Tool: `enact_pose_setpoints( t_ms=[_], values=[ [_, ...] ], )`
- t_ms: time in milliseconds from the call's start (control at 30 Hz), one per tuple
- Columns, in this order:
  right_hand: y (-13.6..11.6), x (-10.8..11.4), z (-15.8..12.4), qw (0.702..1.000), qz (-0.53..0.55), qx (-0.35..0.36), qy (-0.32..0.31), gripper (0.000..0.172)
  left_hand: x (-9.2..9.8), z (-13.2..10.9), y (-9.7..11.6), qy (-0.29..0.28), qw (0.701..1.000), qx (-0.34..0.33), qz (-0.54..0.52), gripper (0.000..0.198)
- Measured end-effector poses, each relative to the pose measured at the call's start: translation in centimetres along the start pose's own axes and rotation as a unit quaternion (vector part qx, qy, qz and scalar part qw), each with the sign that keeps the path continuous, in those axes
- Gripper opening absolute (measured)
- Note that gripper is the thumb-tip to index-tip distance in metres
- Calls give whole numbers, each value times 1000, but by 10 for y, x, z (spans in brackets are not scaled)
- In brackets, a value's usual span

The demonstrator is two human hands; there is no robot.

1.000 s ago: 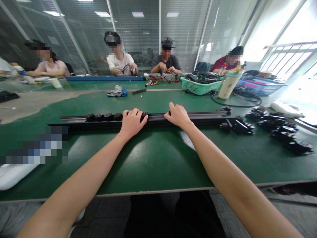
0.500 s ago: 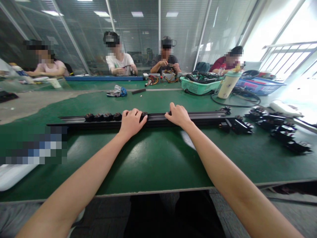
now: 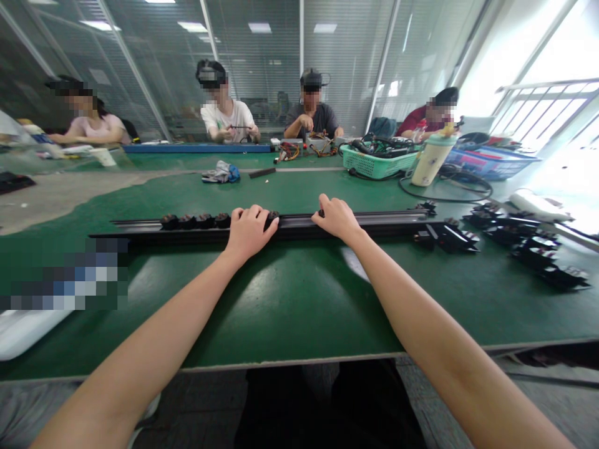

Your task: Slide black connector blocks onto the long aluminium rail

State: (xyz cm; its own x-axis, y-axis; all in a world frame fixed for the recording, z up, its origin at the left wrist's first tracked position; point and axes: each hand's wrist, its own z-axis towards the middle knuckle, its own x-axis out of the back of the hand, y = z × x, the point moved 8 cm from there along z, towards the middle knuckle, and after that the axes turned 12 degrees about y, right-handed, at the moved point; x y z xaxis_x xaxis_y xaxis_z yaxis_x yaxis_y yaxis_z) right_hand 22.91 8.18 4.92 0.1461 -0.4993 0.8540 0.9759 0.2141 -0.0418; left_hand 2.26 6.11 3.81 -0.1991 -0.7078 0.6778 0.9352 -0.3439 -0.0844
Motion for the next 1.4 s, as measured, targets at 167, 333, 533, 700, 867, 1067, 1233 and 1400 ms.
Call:
enact_pose_setpoints(
  t_ms=[167, 333, 533, 700, 867, 1067, 1233, 1400],
  values=[
    [-1, 1, 0, 1000, 0, 5, 14, 29, 0, 0, 1, -6, 1000, 2, -4, 51],
    [-3, 2, 0, 1000, -1, 5, 14, 29, 0, 0, 2, -3, 1000, -3, 6, 49],
    [-2, 2, 1, 1000, 0, -11, 7, 30, 1, 0, 2, -1, 1000, -8, 18, 50],
    [0, 1, 1, 1000, 0, -15, -5, 30, 1, 1, 2, -7, 1000, -3, 16, 48],
    [-2, 4, 2, 1000, -1, -13, -20, 30, 1, 1, 2, -4, 1000, -5, 18, 47],
    [3, 6, -1, 995, 0, -76, -57, 36, 1, 1, 1, -8, 1000, -3, 10, 50],
    [8, 0, -2, 989, 22, -112, -90, 40, 0, 1, 0, -5, 1000, 2, -2, 48],
    [5, -4, -1, 987, 36, -118, -99, 38, 0, 1, 1, -6, 1000, 3, -6, 49]
  ],
)
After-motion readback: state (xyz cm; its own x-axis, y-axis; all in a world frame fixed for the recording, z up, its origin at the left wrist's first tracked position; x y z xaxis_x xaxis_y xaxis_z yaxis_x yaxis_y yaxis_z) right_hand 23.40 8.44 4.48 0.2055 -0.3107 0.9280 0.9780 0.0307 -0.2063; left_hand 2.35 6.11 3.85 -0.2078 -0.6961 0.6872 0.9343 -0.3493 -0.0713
